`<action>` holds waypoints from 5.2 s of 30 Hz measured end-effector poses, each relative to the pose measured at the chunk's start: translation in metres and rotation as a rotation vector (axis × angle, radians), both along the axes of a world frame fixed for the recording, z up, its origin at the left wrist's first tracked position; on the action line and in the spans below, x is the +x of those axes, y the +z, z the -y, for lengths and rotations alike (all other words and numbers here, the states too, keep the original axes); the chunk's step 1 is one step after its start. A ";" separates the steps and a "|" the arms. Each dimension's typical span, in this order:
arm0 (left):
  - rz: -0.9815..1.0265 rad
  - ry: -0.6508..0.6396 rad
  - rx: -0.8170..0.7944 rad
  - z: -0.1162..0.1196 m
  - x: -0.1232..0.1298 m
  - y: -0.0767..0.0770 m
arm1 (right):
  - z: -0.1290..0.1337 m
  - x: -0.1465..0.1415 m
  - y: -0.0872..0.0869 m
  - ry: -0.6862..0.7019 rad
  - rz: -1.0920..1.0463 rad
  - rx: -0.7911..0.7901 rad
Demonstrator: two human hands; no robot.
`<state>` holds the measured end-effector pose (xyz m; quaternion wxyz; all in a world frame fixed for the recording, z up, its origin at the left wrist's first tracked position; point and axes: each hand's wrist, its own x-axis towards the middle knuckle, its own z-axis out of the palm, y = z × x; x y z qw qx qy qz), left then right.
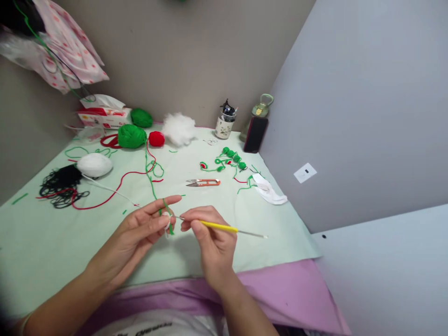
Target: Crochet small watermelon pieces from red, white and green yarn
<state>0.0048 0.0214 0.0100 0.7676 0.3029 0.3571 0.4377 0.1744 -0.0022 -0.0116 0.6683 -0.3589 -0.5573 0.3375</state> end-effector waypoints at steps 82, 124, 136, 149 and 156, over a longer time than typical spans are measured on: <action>-0.148 0.155 0.169 0.010 0.013 -0.014 | -0.001 -0.016 -0.011 -0.120 0.117 0.031; -0.626 0.068 0.652 0.002 -0.007 0.001 | -0.005 0.005 0.010 0.143 0.366 -0.010; -0.330 0.131 0.403 -0.002 -0.008 -0.010 | -0.007 -0.001 0.007 0.100 0.317 -0.008; -0.027 0.136 0.125 -0.010 -0.003 0.000 | -0.008 -0.016 0.004 -0.014 0.209 -0.035; -0.735 0.116 0.810 -0.008 -0.015 -0.005 | -0.007 -0.015 0.004 -0.120 0.221 0.002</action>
